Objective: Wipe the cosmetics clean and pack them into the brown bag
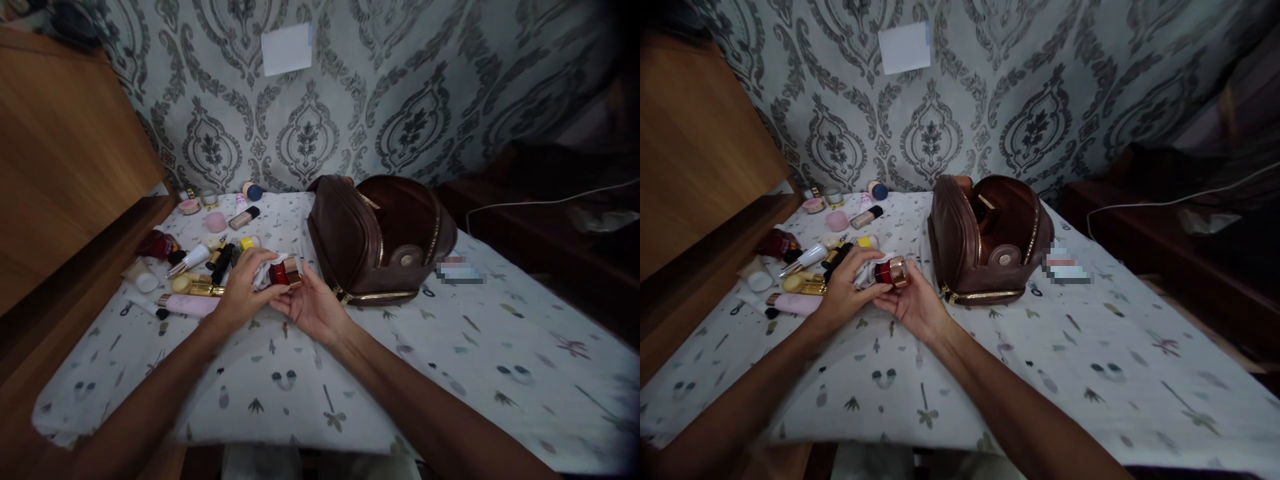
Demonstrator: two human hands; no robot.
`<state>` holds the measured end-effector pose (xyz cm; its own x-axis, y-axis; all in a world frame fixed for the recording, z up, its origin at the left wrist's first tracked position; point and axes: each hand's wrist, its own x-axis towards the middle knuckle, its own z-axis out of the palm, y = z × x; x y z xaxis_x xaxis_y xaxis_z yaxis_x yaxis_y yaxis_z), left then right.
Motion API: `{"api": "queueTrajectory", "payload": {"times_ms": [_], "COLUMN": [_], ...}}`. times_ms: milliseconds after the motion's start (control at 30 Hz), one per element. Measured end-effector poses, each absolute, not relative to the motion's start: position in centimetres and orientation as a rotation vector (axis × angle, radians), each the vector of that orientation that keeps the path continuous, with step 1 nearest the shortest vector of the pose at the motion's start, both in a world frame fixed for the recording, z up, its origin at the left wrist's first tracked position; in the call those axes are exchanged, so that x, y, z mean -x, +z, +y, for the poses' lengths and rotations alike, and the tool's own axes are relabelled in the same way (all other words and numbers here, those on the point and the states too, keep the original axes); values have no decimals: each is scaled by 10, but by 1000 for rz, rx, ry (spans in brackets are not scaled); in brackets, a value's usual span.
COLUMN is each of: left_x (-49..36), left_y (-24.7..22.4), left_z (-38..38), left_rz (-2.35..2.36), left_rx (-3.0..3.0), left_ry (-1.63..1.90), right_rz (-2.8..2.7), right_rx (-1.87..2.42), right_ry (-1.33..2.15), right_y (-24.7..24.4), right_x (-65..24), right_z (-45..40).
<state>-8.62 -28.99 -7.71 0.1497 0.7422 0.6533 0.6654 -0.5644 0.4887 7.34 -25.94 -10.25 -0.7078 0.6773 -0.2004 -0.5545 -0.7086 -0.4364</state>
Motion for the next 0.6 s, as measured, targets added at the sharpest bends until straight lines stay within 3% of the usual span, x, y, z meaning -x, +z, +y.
{"api": "queueTrajectory", "payload": {"times_ms": [600], "left_x": [84], "left_y": [-75], "left_z": [-293], "left_rz": [1421], "left_rx": [-2378], "left_ry": [1473], "right_rz": [-653], "right_rx": [562], "right_ry": [2394], "right_y": [-103], "right_x": [-71], "right_z": [-262]}}
